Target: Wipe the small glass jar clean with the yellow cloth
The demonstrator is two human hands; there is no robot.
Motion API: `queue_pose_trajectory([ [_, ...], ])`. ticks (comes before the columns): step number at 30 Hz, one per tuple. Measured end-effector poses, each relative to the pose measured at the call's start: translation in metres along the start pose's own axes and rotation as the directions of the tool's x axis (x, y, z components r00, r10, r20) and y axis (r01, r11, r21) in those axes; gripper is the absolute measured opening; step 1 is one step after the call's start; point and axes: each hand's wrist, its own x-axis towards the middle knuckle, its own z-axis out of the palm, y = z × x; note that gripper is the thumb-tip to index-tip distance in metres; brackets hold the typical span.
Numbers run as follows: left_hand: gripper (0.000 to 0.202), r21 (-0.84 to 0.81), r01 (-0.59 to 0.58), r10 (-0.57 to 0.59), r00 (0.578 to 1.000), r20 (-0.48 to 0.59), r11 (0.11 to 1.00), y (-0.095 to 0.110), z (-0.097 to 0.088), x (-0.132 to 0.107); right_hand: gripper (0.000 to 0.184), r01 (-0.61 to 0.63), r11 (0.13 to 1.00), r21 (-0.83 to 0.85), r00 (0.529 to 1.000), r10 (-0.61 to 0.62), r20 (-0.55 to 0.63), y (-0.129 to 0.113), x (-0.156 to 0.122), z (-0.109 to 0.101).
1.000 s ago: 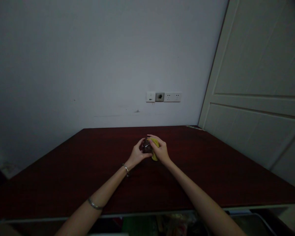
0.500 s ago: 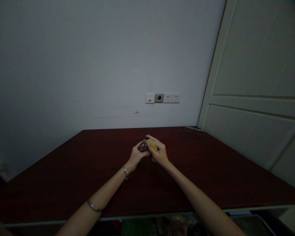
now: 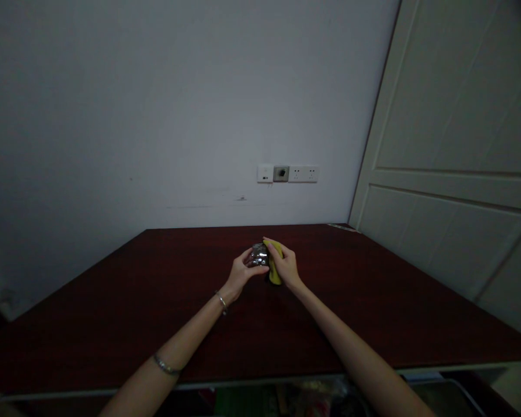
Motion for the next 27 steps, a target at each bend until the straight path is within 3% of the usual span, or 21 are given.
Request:
queue_pose_trajectory([
  [5, 0.059, 0.004, 0.018, -0.018, 1.0, -0.011, 1.0, 0.001, 0.002, 0.002, 0.027, 0.141, 0.988, -0.066, 0.99, -0.138, 0.04, -0.002, -0.004, -0.003],
  [8, 0.057, 0.004, 0.018, -0.018, 1.0, -0.013, 1.0, 0.0, 0.001, 0.004, 0.024, 0.265, 0.957, -0.122, 0.96, -0.25, 0.125, -0.009, -0.007, -0.005],
  [13, 0.056, 0.021, -0.012, 0.013, 0.999, -0.035, 1.0, -0.002, -0.005, 0.009, 0.023, 0.379, 0.908, -0.177, 0.912, -0.335, 0.237, -0.015, -0.01, -0.004],
  [16, 0.059, 0.095, -0.013, 0.015, 1.0, -0.024, 0.995, -0.002, -0.008, 0.01, 0.024, 0.396, 0.899, -0.189, 0.905, -0.346, 0.249, -0.012, -0.01, -0.005],
  [24, 0.084, 0.308, -0.044, 0.047, 0.999, -0.001, 0.95, -0.012, -0.015, 0.012, 0.023, 0.299, 0.925, -0.234, 0.949, -0.263, 0.174, -0.006, -0.004, -0.007],
  [27, 0.084, 0.352, -0.102, 0.112, 0.994, -0.006, 0.93, -0.019, -0.019, 0.016, 0.023, 0.344, 0.906, -0.245, 0.927, -0.286, 0.243, -0.007, -0.005, -0.007],
])
